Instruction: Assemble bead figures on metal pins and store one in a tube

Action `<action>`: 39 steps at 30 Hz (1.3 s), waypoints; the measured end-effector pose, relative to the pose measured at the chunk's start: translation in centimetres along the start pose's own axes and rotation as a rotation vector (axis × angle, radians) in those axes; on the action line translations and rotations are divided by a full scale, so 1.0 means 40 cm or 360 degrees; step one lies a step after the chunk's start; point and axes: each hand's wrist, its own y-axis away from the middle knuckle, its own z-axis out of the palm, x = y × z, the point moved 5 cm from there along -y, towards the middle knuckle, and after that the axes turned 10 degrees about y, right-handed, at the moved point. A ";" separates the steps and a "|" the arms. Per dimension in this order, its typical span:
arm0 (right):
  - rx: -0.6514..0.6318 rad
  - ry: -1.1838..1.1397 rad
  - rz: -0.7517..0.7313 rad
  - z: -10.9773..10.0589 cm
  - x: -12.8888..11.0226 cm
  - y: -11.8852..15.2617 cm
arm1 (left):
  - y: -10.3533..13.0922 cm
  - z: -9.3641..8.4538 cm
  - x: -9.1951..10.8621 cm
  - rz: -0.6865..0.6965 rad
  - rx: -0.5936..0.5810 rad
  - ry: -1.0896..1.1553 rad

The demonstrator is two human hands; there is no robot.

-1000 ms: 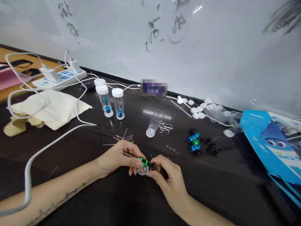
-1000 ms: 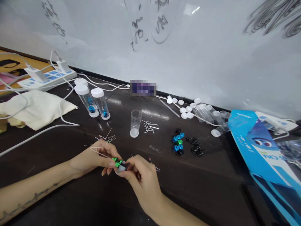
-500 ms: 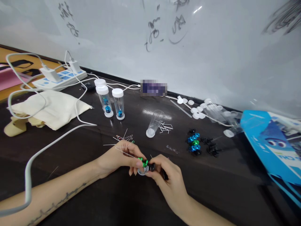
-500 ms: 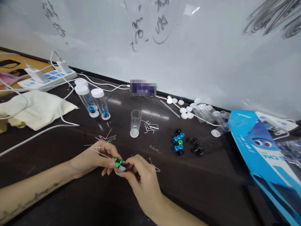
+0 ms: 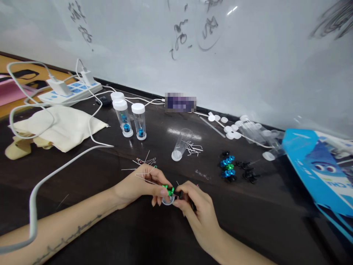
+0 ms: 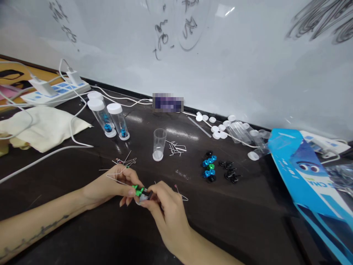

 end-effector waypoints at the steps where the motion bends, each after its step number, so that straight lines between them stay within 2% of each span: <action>1: 0.0024 0.0014 -0.0005 -0.001 -0.001 -0.001 | -0.001 -0.003 0.000 0.0010 0.0005 0.0002; 21: -0.0112 -0.0055 -0.0065 0.001 -0.006 0.006 | 0.003 0.009 -0.006 -0.0055 -0.0039 -0.0008; 30: 0.0037 0.0007 -0.0096 -0.001 -0.009 0.003 | -0.002 -0.010 -0.004 0.0032 0.0011 -0.0023; 39: -0.0121 0.0096 -0.0047 0.006 -0.004 0.003 | 0.004 0.009 -0.007 -0.0074 0.0008 -0.0039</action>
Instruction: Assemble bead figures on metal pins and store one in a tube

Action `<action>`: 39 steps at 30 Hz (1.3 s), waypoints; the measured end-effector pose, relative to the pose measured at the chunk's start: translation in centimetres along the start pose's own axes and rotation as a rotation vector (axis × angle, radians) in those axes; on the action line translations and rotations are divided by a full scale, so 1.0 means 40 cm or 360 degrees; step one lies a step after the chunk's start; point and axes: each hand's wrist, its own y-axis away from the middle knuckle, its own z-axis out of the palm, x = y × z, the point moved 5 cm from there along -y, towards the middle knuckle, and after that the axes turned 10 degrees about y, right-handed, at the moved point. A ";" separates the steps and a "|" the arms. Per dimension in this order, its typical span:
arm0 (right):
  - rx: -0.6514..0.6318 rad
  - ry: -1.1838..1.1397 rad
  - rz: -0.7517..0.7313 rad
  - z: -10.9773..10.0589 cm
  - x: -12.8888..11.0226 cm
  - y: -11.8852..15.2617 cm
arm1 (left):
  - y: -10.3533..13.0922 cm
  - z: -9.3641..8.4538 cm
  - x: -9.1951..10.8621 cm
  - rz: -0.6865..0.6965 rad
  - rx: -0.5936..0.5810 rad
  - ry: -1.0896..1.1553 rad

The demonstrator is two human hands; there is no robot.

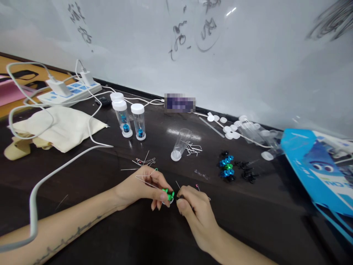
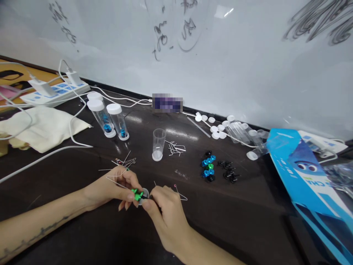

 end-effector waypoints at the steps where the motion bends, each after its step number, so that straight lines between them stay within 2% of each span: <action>1: -0.0007 0.0008 0.0001 0.000 0.000 0.000 | 0.000 0.001 0.001 0.0001 0.0004 -0.0003; 7: -0.0035 0.0009 0.0042 -0.001 0.001 0.000 | -0.001 -0.009 0.005 0.0038 0.0023 -0.0004; 16: 0.0038 -0.0005 0.0026 -0.004 -0.001 -0.007 | -0.004 -0.019 0.003 0.0092 0.0050 -0.0020; 28: -0.0026 0.0023 0.0017 0.004 0.002 0.001 | 0.000 -0.004 0.005 0.0034 0.0019 -0.0023; 39: 0.0120 -0.0020 0.0102 -0.008 0.009 0.000 | -0.002 -0.017 0.013 0.0194 0.0110 -0.0029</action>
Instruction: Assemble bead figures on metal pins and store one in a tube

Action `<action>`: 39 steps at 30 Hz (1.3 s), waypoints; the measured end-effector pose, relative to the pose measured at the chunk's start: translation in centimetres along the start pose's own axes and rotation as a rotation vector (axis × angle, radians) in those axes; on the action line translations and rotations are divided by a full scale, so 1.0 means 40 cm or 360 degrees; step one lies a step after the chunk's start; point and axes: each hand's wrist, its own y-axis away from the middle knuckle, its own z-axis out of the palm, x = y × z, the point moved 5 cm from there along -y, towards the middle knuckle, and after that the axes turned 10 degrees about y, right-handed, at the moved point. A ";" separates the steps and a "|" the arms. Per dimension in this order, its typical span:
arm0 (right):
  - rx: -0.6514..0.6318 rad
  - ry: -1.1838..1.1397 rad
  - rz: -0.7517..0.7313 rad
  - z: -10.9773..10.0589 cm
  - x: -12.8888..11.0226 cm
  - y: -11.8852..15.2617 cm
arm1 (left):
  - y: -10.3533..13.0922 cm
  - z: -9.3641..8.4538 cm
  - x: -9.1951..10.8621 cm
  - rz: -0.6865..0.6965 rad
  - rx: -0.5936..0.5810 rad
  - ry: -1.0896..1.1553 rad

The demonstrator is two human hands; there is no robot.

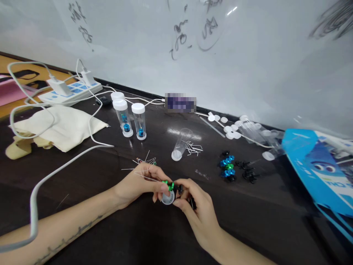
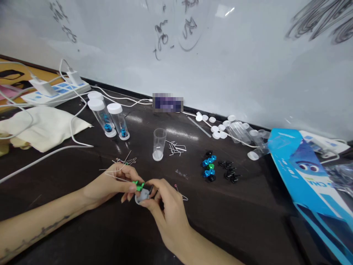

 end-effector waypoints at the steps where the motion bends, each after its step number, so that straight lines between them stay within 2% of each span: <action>1: 0.0011 -0.0026 0.0021 -0.001 0.002 0.002 | 0.000 0.000 0.002 0.0012 0.0016 -0.0002; 7: 0.0035 0.0006 0.0131 0.000 0.015 0.004 | -0.002 0.001 0.001 -0.0033 -0.0024 -0.0002; 15: 0.0230 -0.0082 0.0001 -0.003 0.010 0.003 | 0.005 0.013 -0.008 -0.0111 -0.0086 -0.0004; 22: 0.0191 -0.0121 -0.0038 -0.010 -0.004 0.006 | 0.003 0.004 -0.004 -0.0046 -0.0037 0.0067; 33: 0.0315 -0.0290 -0.0088 -0.007 0.000 0.008 | -0.002 -0.001 -0.001 -0.0011 -0.0051 0.0065; 39: 0.0331 -0.0246 -0.0095 -0.009 0.004 0.008 | -0.001 0.002 -0.004 -0.0017 -0.0070 0.0044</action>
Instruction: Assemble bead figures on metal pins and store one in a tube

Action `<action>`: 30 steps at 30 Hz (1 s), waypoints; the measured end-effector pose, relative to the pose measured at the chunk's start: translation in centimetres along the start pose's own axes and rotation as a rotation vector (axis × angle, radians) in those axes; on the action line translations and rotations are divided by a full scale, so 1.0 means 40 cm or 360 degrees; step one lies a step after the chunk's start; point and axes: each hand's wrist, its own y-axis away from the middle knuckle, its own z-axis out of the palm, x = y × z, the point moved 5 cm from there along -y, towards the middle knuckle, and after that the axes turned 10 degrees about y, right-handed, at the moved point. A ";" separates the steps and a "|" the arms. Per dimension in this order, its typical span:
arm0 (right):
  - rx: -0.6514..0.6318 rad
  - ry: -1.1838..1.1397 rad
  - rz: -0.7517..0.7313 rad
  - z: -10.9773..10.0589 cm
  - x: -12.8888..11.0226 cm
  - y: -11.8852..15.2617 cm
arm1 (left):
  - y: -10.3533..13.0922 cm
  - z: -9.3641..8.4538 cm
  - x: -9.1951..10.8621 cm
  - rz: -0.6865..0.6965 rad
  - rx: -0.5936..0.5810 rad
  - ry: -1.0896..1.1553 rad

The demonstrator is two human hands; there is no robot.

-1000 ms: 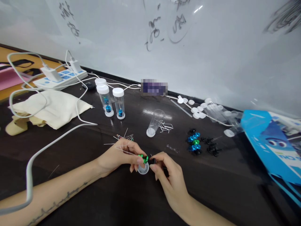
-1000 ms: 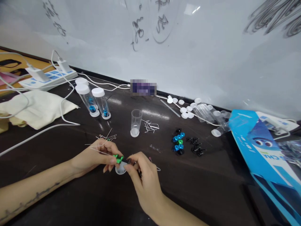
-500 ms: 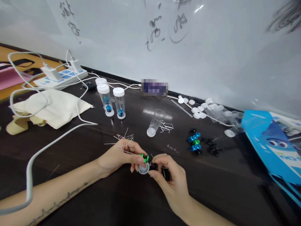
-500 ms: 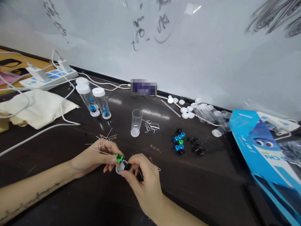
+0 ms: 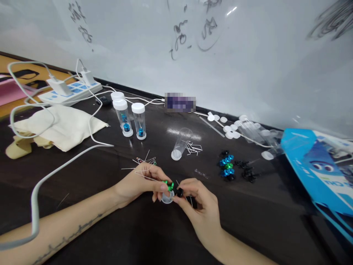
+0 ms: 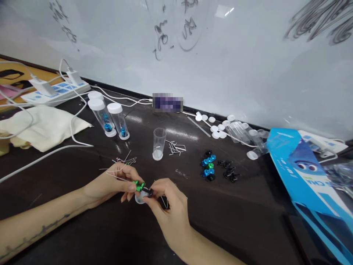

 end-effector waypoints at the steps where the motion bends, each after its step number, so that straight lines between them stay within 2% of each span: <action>1: -0.0002 0.0006 -0.0016 0.000 -0.001 -0.001 | 0.000 0.000 0.000 -0.0004 -0.0001 -0.0003; 15: 0.0007 0.0034 -0.0095 -0.009 -0.012 -0.004 | -0.001 0.001 -0.006 -0.0080 -0.0025 -0.0016; 23: -0.0074 -0.0035 0.0089 -0.002 0.001 -0.007 | 0.001 0.002 -0.007 -0.0106 -0.0005 -0.0010; 30: -0.0253 -0.0074 0.0292 0.013 0.025 0.010 | 0.006 0.001 -0.014 -0.0118 -0.0051 -0.0027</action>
